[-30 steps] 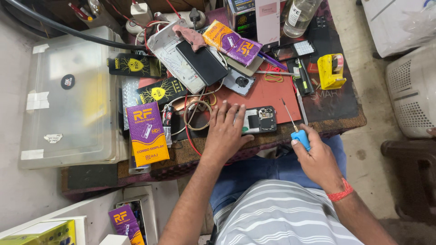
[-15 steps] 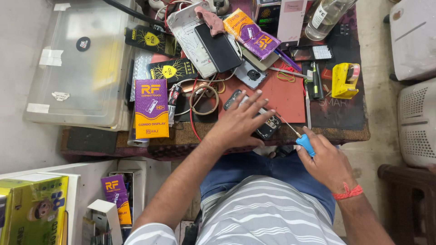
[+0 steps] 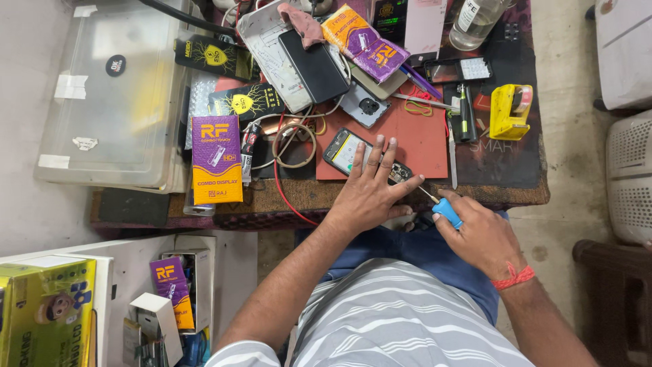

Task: The person uses a screwdriver to remove screws from the back of a disassembled smartphone. They then apply adhesive from a tube to the phone's internal frame and set the tube down.

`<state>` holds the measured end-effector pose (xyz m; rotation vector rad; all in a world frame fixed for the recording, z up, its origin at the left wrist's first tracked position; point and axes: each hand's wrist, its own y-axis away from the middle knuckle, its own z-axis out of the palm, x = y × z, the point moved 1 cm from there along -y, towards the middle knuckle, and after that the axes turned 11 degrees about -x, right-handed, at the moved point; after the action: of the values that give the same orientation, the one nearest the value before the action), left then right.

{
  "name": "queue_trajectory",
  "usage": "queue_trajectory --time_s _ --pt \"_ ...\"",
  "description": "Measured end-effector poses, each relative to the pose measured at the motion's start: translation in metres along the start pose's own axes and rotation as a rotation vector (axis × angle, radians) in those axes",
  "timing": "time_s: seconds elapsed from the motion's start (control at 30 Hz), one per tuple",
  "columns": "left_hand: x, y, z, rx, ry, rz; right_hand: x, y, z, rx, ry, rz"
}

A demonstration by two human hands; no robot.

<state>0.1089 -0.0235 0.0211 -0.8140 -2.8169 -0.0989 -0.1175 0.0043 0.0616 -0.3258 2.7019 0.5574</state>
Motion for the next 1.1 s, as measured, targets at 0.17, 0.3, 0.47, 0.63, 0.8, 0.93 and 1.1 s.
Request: queue_trajectory --time_s 0.17,0.3,0.47,0.63,0.8,0.93,1.1 --pt "-0.007 0.003 -0.004 -0.045 0.003 -0.016 -0.02 0.006 0.003 0.077 0.003 0.065" --pt "-0.016 0.009 0.002 0.03 0.024 0.011 -0.025 0.012 -0.002 0.109 0.103 0.113" --pt "-0.019 0.013 0.014 0.07 0.01 0.013 -0.023 0.003 0.002 0.15 -0.001 -0.061" --pt "-0.018 0.018 0.012 0.109 0.021 -0.02 -0.023 -0.005 0.007 0.15 -0.004 -0.123" --pt "-0.016 0.015 0.009 0.101 0.024 -0.033 -0.025 -0.008 0.007 0.123 0.038 -0.087" --pt "-0.017 0.015 0.011 0.067 0.014 -0.063 -0.027 -0.011 0.008 0.064 0.03 -0.006" --pt "-0.019 0.018 0.013 0.054 0.022 -0.069 -0.031 -0.01 0.01 0.063 0.032 0.013"
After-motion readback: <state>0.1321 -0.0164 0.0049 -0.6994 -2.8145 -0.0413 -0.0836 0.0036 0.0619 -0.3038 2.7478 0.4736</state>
